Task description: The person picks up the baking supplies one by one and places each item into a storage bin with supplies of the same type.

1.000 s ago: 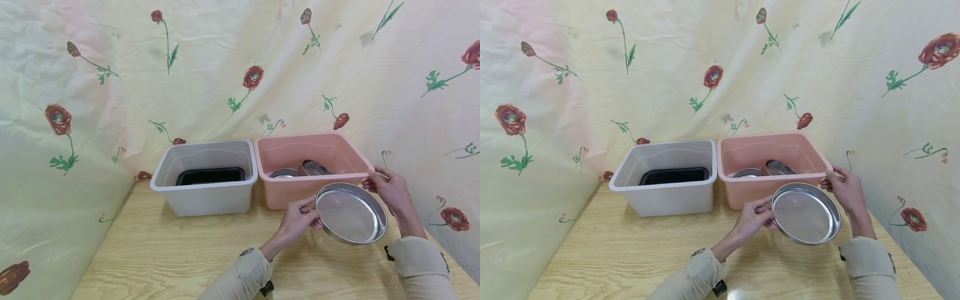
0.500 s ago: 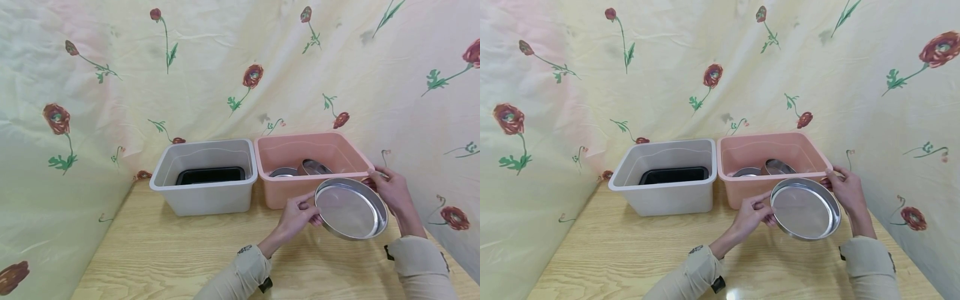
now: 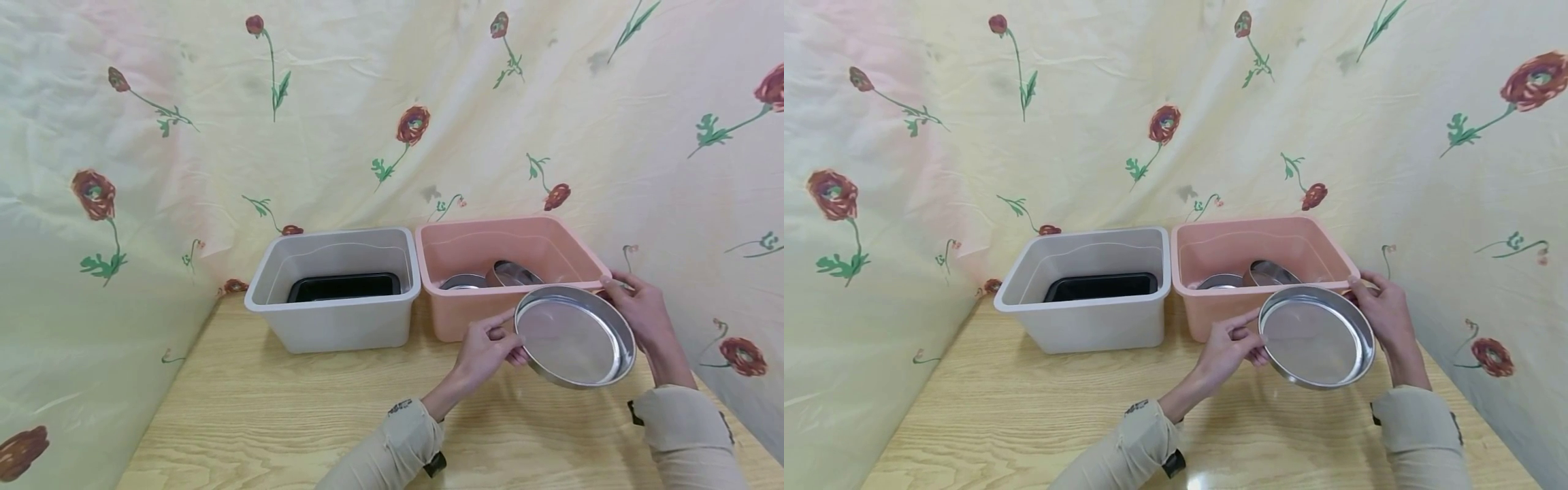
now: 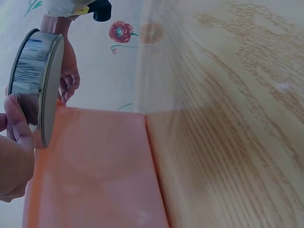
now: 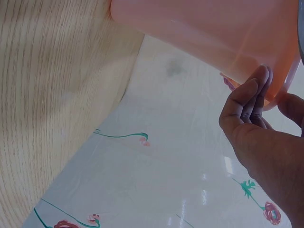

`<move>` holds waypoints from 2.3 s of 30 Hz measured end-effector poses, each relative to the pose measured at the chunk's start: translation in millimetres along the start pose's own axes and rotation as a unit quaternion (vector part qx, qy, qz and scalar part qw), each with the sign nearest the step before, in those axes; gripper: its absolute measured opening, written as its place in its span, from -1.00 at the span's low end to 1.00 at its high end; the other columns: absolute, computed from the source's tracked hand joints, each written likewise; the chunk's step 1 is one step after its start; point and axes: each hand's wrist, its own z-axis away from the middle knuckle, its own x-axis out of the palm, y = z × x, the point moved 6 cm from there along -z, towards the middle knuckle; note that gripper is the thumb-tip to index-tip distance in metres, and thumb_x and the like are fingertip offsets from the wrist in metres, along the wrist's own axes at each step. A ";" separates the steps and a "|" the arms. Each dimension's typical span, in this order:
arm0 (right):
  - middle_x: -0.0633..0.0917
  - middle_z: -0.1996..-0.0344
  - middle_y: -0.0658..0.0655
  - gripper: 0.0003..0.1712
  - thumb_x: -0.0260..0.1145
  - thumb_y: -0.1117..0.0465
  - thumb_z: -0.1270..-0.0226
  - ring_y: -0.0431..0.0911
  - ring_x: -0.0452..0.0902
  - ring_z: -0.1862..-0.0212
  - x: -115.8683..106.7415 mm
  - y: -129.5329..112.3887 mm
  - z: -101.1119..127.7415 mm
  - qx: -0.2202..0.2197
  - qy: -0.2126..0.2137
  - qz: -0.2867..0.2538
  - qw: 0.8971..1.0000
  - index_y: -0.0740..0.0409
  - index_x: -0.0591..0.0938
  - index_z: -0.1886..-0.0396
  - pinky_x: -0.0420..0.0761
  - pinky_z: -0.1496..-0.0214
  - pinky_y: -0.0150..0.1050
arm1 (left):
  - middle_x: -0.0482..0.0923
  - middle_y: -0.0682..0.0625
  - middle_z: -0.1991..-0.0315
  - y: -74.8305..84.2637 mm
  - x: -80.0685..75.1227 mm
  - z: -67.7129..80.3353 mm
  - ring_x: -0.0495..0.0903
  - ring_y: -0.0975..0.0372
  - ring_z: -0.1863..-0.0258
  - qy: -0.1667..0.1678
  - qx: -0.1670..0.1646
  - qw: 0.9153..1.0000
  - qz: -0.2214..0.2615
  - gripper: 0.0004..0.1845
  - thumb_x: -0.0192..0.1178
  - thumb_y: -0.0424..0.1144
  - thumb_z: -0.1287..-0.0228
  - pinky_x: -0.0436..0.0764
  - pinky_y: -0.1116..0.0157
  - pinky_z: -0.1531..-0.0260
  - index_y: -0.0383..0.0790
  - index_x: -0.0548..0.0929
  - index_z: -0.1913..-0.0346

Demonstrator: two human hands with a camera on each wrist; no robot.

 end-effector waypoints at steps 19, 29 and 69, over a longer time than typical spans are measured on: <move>0.63 0.49 -0.36 -0.79 0.15 0.11 -0.43 -0.35 0.59 0.49 -0.9 -4.4 3.1 0.003 0.002 0.015 1.000 -0.06 0.48 -0.01 0.57 0.53 -0.47 | 0.59 -0.07 0.64 12.6 3.6 -3.0 0.58 0.29 0.69 -0.006 0.016 1.000 0.009 -0.48 0.16 -0.53 -0.16 0.65 0.37 0.60 -0.28 0.50 -0.24; 0.68 0.49 -0.24 -0.83 0.19 0.19 -0.41 -0.27 0.62 0.50 2.2 -3.7 5.0 0.032 -0.023 -0.106 0.994 -0.27 0.54 0.18 0.60 0.52 -0.42 | 0.60 -0.09 0.64 19.5 4.7 -4.8 0.59 0.28 0.68 -0.004 0.017 1.000 0.016 -0.49 0.16 -0.54 -0.16 0.66 0.33 0.59 -0.23 0.53 -0.22; 0.69 0.56 -0.12 -0.80 0.13 0.27 -0.43 -0.31 0.61 0.50 4.2 0.7 -2.5 -0.027 0.000 -0.113 0.993 -0.19 0.56 0.24 0.62 0.46 -0.50 | 0.58 -0.20 0.59 53.5 -28.2 -32.3 0.57 0.29 0.68 0.059 0.047 0.996 0.054 -0.51 0.10 -0.60 -0.21 0.64 0.43 0.60 -0.48 0.42 -0.24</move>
